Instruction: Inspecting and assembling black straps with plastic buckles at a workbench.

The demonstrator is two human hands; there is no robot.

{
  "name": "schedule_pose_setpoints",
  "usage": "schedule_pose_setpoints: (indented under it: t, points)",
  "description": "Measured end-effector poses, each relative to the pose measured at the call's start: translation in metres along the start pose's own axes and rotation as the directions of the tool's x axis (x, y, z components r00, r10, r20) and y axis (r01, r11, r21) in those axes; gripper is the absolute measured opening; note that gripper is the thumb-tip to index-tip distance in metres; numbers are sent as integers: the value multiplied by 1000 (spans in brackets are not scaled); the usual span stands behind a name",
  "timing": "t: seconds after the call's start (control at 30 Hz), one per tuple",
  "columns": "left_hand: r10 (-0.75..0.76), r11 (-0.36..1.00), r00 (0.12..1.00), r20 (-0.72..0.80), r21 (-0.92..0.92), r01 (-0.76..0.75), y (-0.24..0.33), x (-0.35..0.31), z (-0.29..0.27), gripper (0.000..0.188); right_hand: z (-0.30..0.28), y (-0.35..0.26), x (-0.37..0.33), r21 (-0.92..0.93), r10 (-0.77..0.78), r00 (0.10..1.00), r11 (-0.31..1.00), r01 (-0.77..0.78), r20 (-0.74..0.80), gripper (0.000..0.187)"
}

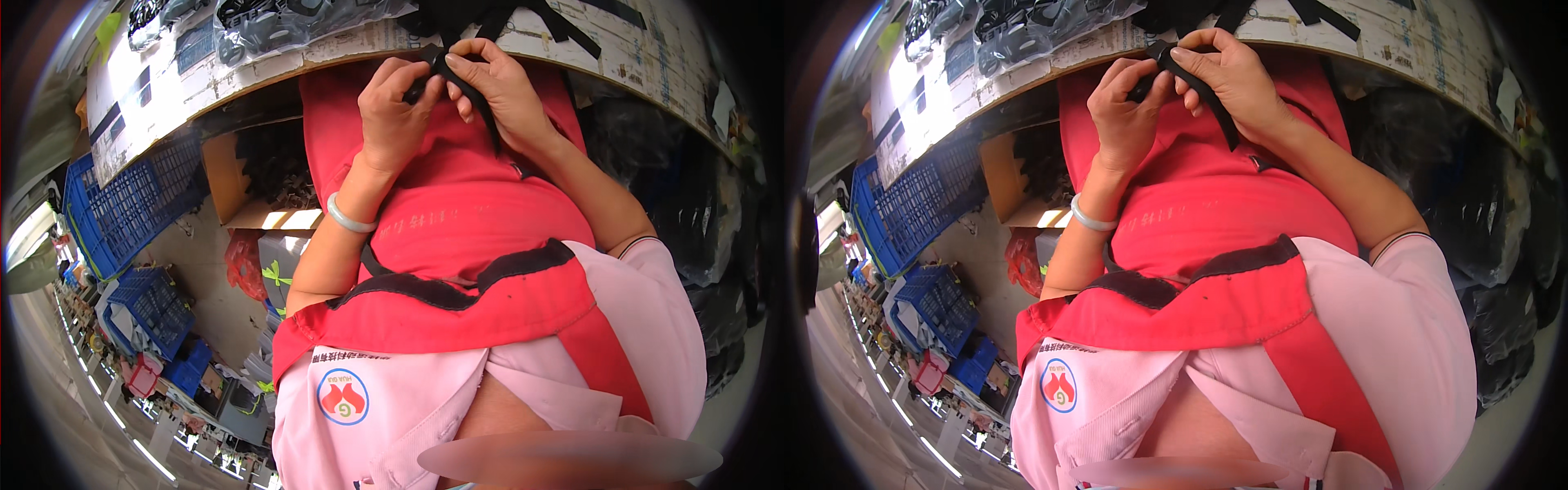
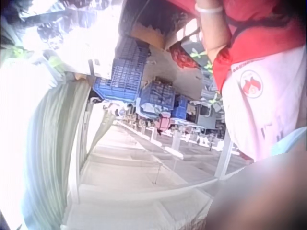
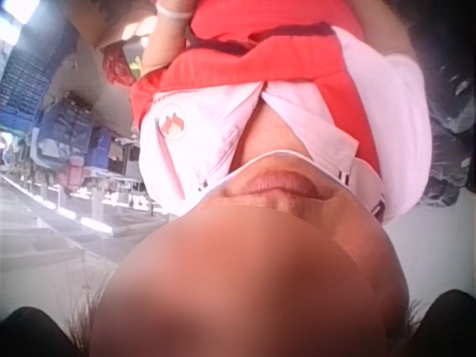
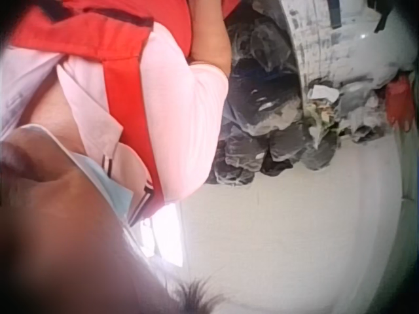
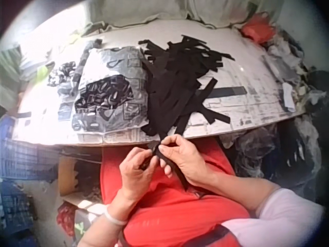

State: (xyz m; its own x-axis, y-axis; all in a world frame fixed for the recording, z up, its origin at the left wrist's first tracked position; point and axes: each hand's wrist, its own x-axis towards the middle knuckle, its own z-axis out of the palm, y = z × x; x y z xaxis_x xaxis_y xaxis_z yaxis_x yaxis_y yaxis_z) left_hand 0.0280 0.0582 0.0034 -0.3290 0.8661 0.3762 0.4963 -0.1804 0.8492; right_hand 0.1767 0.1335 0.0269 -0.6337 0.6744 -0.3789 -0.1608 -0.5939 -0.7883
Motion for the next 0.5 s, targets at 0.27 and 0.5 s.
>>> schedule_pose_setpoints:
  t: [0.27, 0.5]
  points:
    - [-636, 431, 710, 301, -625, 651, 4, -4, -11, 24, -10, -4, 5, -58, 141, 989, 989, -138, 50, 27]
    - [-633, 341, 669, 390, -636, 693, 7, -2, -11, 25, 8, -3, -11, -448, -532, 845, 744, 496, 52, 15]
